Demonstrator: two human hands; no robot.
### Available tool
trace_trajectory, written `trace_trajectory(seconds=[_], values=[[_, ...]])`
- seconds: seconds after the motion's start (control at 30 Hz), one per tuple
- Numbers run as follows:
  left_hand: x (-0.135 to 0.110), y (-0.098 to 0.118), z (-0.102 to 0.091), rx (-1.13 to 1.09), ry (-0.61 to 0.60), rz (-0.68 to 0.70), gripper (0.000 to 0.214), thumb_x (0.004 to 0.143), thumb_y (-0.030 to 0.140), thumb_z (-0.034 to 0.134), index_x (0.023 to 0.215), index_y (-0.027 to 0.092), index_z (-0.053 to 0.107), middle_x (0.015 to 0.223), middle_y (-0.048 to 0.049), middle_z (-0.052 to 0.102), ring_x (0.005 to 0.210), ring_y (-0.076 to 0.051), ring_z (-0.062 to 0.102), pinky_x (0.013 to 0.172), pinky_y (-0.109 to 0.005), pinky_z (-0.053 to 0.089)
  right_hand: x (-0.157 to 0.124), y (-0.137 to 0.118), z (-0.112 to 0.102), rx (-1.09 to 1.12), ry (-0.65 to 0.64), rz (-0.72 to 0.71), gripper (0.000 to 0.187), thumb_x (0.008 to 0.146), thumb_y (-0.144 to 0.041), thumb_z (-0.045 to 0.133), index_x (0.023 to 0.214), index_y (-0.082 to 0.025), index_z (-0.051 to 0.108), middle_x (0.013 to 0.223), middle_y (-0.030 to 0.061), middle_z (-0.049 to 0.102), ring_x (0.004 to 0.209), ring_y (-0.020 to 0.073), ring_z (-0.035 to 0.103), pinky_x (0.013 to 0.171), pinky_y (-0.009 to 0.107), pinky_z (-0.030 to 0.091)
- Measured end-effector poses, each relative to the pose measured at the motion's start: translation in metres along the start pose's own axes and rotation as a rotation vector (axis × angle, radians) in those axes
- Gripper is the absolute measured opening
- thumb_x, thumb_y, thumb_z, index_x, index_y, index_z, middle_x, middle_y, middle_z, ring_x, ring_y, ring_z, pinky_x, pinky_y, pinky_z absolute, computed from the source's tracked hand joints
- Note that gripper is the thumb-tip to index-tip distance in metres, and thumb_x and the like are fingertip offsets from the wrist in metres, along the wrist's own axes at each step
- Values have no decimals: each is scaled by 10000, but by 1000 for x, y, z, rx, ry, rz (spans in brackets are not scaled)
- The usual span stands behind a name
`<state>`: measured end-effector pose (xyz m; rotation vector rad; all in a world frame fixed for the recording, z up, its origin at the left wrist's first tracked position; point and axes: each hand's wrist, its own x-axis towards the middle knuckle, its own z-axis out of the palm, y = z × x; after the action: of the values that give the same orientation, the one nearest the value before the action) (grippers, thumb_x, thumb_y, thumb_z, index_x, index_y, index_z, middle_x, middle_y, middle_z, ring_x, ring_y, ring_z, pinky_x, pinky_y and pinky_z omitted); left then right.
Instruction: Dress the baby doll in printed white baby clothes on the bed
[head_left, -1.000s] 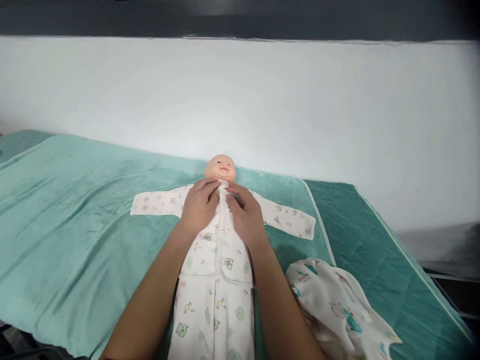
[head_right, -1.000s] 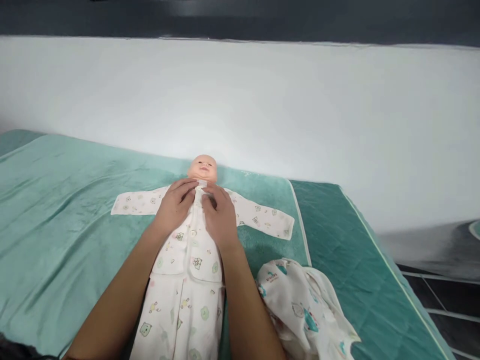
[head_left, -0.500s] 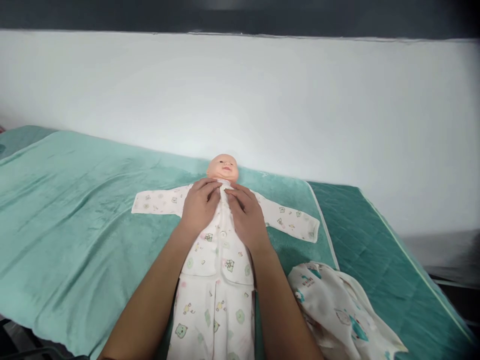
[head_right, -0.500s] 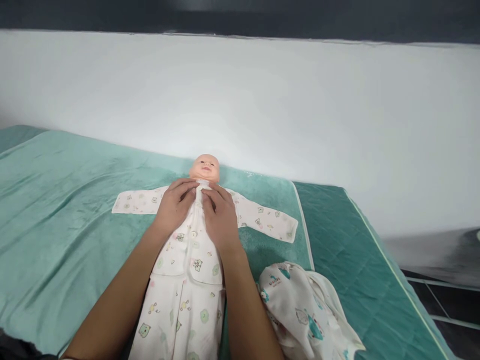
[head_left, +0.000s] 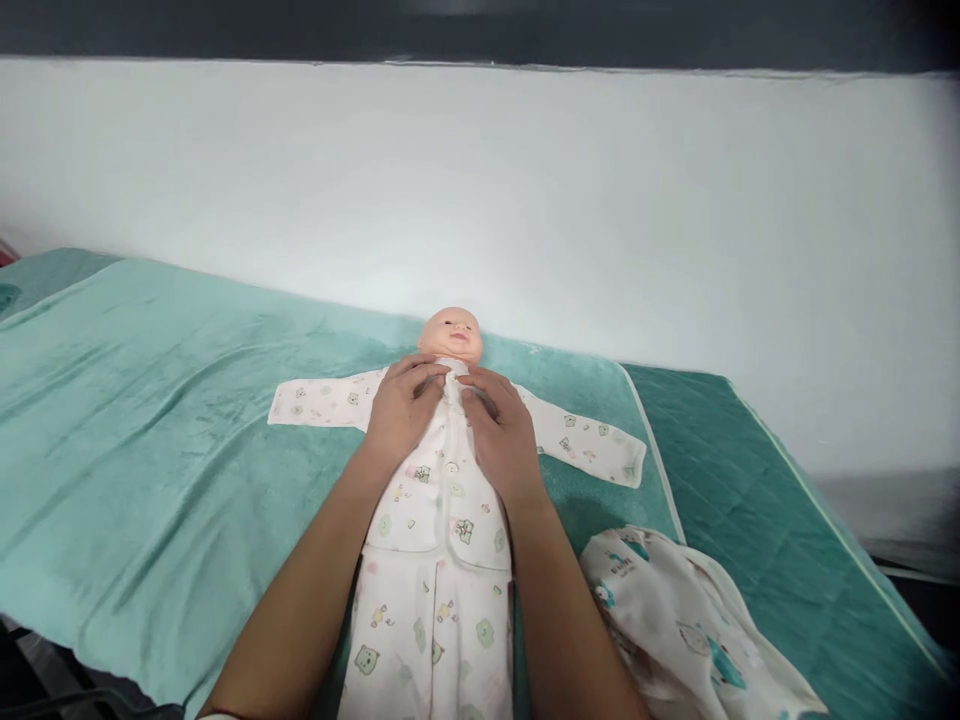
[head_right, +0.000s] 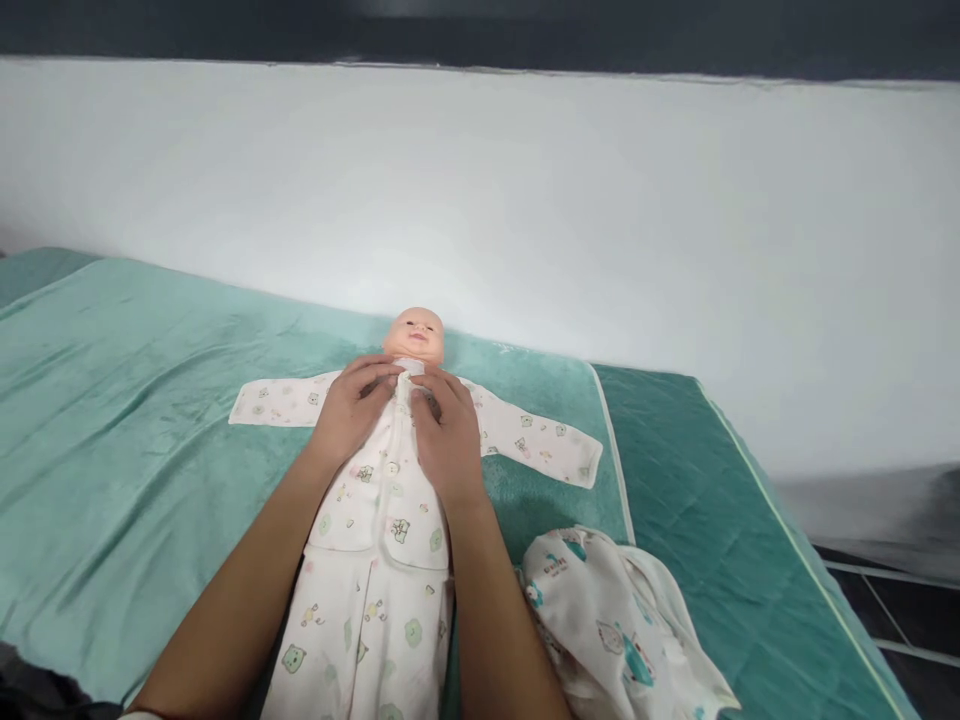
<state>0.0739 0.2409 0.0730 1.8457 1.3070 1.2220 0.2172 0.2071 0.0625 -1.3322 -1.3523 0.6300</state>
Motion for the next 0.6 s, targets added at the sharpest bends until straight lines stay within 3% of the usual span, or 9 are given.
trace_trajectory(seconds=[0.13, 0.37, 0.6], values=[[-1, 0, -1, 22, -24, 40, 272, 938, 212, 524, 1059, 271, 761, 1248, -31, 677, 1220, -201, 590, 1123, -401, 439, 0, 1, 0, -1, 5, 7, 207, 907, -316, 550, 1039, -262, 700, 1296, 46, 636, 1216, 238, 573, 1025, 428, 464], [-1, 4, -4, 68, -104, 54, 383, 934, 145, 449, 1083, 302, 766, 1313, 3, 664, 1289, -198, 546, 1154, -416, 413, 0, 0, -3, -100, -77, -83, 363, 963, -321, 477, 1294, -283, 620, 1361, 44, 623, 1305, 244, 514, 1115, 472, 393], [-3, 5, -7, 23, -187, 48, 419, 927, 115, 439, 1014, 339, 783, 1383, 28, 621, 1369, -216, 481, 1198, -462, 362, 1, 0, -4, -109, -101, -114, 365, 987, -315, 442, 1312, -297, 608, 1355, 37, 623, 1310, 231, 508, 1103, 451, 404]])
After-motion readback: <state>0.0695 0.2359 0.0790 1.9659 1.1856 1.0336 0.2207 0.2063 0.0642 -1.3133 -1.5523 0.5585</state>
